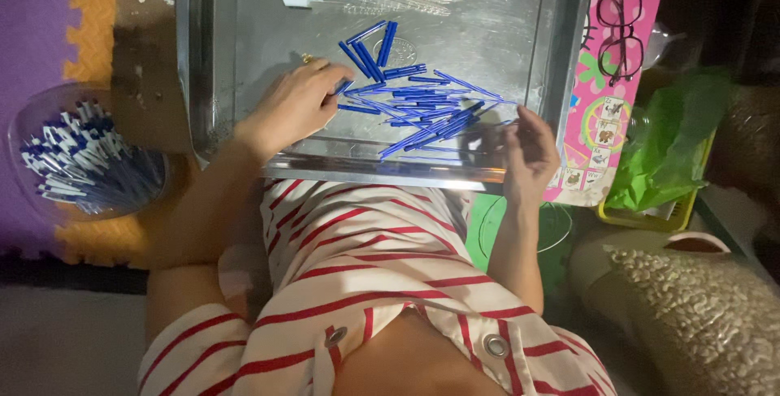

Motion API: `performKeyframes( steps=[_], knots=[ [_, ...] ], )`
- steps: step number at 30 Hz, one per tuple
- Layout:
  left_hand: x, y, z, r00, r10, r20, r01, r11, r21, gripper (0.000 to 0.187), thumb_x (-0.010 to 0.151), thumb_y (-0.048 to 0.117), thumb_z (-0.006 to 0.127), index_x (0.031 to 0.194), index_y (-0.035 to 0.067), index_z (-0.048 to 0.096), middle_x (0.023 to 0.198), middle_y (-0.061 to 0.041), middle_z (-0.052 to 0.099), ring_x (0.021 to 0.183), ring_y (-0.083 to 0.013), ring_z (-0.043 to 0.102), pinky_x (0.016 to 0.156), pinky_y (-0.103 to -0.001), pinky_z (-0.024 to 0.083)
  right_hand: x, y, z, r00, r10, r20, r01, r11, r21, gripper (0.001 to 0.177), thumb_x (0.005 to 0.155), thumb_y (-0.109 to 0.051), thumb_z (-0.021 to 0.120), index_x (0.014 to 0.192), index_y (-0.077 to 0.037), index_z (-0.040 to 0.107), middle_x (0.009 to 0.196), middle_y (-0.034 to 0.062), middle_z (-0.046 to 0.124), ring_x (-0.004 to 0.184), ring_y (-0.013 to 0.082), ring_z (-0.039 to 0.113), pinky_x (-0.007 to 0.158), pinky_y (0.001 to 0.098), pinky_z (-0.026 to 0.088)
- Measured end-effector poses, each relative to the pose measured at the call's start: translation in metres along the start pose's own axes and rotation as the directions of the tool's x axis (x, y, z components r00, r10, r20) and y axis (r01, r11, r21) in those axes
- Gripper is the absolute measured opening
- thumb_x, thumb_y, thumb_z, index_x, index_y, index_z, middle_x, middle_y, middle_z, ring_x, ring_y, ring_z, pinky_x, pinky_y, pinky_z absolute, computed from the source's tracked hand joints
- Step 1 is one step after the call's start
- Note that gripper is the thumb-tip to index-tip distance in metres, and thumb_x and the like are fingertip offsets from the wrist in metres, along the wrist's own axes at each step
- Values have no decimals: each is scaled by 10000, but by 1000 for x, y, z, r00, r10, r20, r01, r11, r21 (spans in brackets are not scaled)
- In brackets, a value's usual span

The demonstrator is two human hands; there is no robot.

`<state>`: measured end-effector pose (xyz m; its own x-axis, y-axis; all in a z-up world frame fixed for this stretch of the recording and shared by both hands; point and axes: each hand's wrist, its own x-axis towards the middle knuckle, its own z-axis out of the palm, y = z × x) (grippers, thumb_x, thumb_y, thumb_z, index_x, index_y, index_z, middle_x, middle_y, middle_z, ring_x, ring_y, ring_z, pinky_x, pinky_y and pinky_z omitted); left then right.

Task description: The person assembles multiple ballpoint pens by hand, inserting the ink refills and springs into the pen barrels and then snapping on the caps.

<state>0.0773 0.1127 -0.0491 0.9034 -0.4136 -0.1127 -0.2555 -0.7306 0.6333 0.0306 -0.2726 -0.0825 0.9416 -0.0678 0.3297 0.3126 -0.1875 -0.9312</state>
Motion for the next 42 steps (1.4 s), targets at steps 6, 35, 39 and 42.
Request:
performKeyframes(
  steps=[6, 35, 39, 42],
  knots=[
    [-9, -12, 1, 999, 25, 28, -25, 1000, -12, 235, 954, 44, 705, 1187, 30, 724, 876, -179, 662, 885, -442, 725, 752, -513, 569, -2, 18, -11, 984, -60, -170, 79, 991, 108, 224, 990, 82, 679, 1212, 112, 676, 974, 202, 647, 761, 231, 651, 635, 331, 552],
    [56, -97, -23, 621, 634, -461, -285, 731, 620, 320, 889, -213, 489, 947, 9, 711, 862, -99, 554, 797, -244, 520, 700, -332, 435, 9, -41, 3, 926, 303, 223, 11, 571, -821, 213, 1025, -95, 653, 1224, -100, 729, 1063, 113, 654, 995, 366, 643, 810, 489, 505],
    [54, -111, -17, 678, 574, -459, -282, 780, 558, 344, 808, -168, 521, 994, 28, 733, 929, -93, 580, 837, -252, 531, 763, -355, 466, 30, -49, 2, 913, 246, 324, 165, 504, -848, 254, 1027, -210, 731, 1267, -128, 751, 1129, 135, 620, 966, 366, 670, 694, 514, 531],
    [53, -110, -18, 596, 662, -455, -253, 692, 676, 331, 880, -185, 529, 978, 56, 733, 877, -62, 545, 799, -205, 521, 743, -306, 476, 58, -41, 17, 887, 104, 449, 354, 470, -808, 386, 1007, -82, 677, 1384, -153, 717, 1157, 131, 636, 1005, 398, 648, 773, 469, 536]
  ],
)
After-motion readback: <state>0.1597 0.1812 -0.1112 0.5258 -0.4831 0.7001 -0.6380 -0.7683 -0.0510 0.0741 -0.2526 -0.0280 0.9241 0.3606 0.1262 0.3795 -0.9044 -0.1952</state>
